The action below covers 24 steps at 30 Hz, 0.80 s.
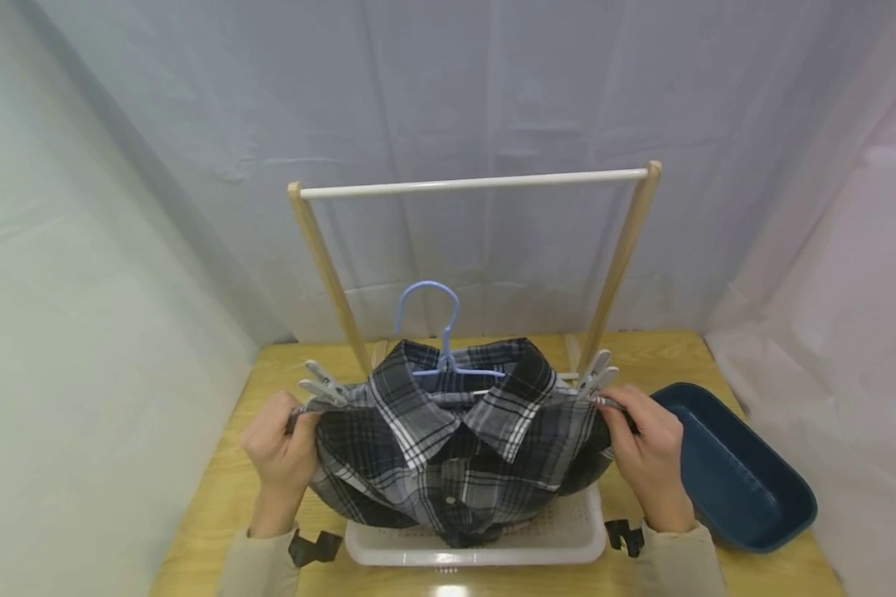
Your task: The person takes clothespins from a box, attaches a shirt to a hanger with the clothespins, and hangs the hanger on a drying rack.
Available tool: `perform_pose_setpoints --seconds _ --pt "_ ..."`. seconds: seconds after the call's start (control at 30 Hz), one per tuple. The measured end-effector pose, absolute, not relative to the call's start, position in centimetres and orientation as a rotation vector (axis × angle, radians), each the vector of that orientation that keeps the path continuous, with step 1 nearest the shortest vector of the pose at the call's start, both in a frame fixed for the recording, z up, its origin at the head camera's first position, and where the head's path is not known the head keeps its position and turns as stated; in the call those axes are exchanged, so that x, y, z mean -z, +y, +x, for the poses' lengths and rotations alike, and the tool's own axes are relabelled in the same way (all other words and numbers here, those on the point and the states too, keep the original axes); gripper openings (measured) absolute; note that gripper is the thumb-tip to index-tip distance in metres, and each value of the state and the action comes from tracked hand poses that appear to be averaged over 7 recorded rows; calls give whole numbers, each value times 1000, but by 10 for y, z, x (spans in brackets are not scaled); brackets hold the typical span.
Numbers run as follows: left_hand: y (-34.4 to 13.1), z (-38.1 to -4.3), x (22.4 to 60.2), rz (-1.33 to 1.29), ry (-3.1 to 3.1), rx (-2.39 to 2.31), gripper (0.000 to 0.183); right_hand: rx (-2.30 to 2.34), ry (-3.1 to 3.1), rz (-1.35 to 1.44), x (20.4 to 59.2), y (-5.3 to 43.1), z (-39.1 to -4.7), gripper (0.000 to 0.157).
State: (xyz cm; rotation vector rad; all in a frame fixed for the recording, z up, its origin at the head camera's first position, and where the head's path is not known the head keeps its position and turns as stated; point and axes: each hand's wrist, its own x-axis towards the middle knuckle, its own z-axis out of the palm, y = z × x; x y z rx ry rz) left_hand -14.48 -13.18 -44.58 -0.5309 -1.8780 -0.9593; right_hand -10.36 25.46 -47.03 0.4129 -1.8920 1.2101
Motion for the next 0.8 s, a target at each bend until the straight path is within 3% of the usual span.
perform_pose_setpoints --seconds 0.37,0.8 --pt "-134 -146 439 -620 -1863 968 54 -1131 -1850 388 479 258 -108 48" --pt "-162 -148 444 -756 -1872 1026 47 -1221 -1814 336 481 252 -105 39"
